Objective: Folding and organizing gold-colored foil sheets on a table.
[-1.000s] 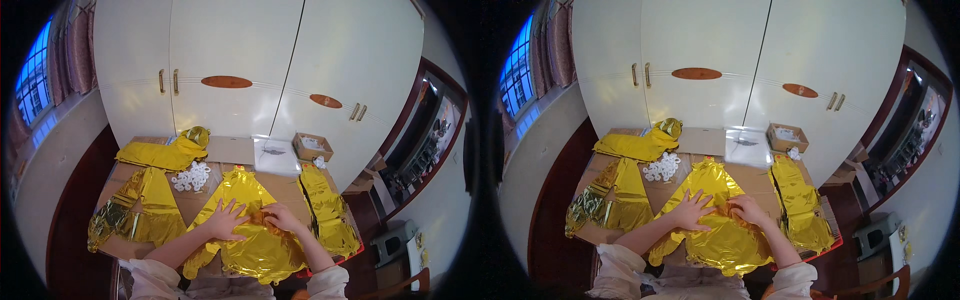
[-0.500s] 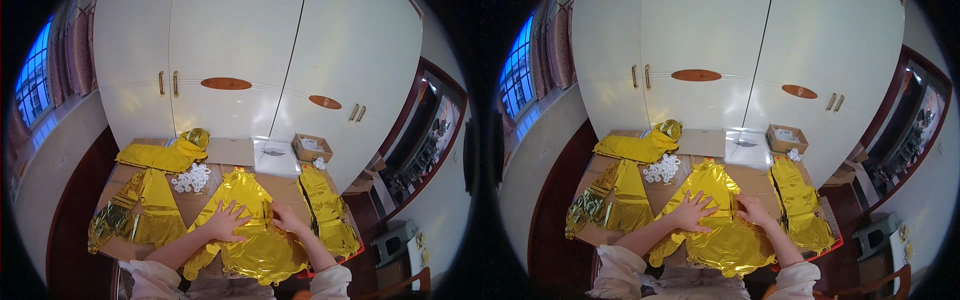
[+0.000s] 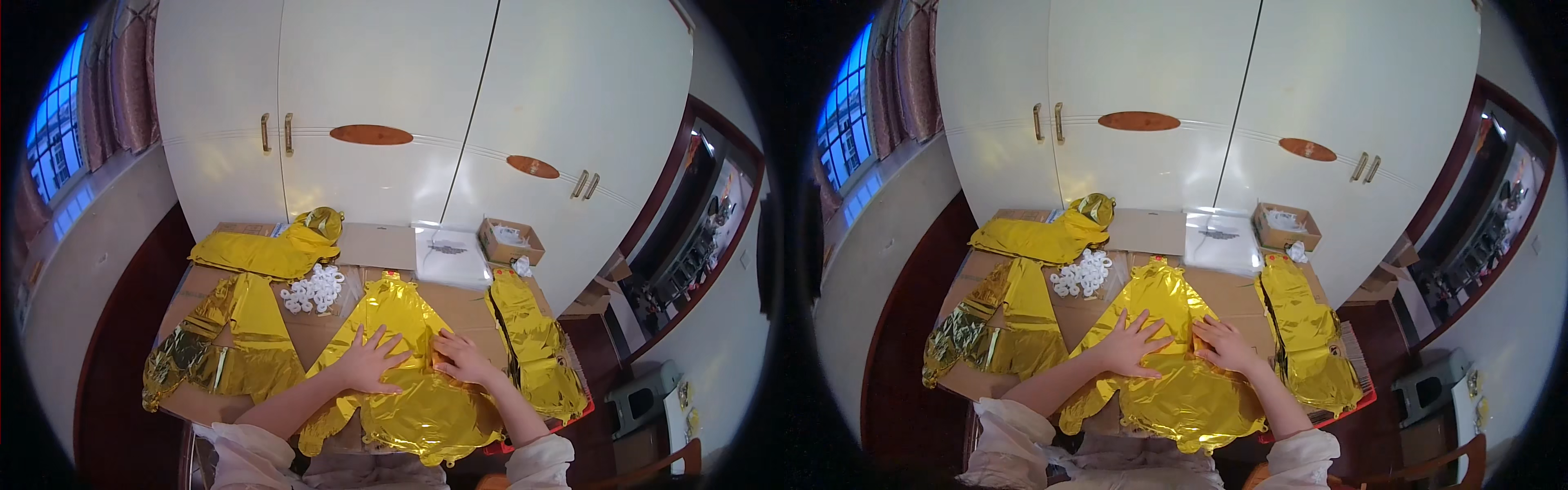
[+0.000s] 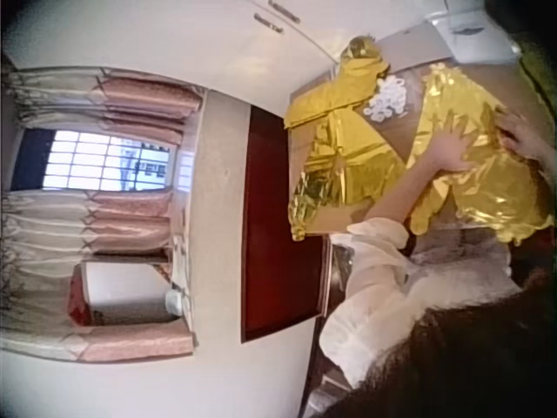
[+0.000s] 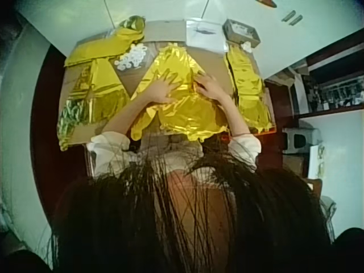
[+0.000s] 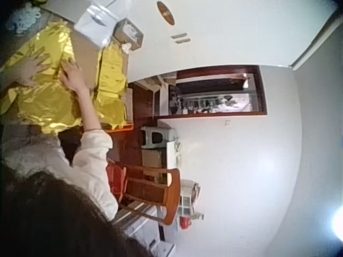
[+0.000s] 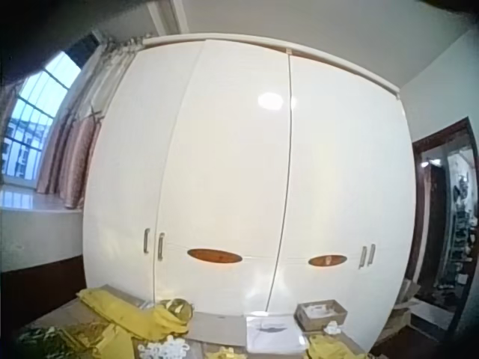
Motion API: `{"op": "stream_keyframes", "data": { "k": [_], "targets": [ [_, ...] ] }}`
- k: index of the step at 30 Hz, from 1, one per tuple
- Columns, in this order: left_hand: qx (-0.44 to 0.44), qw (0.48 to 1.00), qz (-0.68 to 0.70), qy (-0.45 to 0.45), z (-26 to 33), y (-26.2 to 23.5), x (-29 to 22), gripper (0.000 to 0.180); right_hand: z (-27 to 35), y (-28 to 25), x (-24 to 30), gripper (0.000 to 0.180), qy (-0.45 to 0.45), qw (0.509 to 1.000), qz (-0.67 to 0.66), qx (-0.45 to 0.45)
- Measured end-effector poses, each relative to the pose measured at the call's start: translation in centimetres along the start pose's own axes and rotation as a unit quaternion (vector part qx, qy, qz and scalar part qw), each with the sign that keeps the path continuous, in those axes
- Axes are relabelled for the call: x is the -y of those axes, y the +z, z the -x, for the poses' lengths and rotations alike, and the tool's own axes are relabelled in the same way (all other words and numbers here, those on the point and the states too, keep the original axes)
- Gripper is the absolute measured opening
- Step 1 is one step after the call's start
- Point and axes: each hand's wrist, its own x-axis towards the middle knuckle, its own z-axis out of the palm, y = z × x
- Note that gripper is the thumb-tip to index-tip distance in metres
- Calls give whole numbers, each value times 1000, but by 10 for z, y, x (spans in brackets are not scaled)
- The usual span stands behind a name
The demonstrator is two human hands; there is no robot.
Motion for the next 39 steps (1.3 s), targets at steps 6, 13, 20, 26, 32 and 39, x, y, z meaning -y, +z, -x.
{"op": "stream_keyframes", "data": {
  "k": [6, 13, 20, 26, 32, 39],
  "targets": [
    [12, 1000, 0, 5, 0, -1, 1, 79, -9, 1, 5, 58, -12, 1000, 25, 13],
    [-17, 999, 25, 11, 1, 1, 1, 78, -11, 2, 5, 59, -7, 999, 39, 34],
    [-31, 999, 25, 15, 1, 4, 1, 78, -24, -11, 12, 72, 16, 985, 126, 116],
    [15, 1000, 4, 10, -2, 1, 1, 80, -43, -26, 12, 101, 52, 967, 128, 213],
    [-5, 1000, -6, 17, 2, -10, 5, 68, -59, -27, 18, 122, 71, 953, 144, 257],
    [-16, 990, -57, 125, -37, -36, -23, 36, -52, -30, 12, 120, 91, 955, 121, 253]
  ]
}}
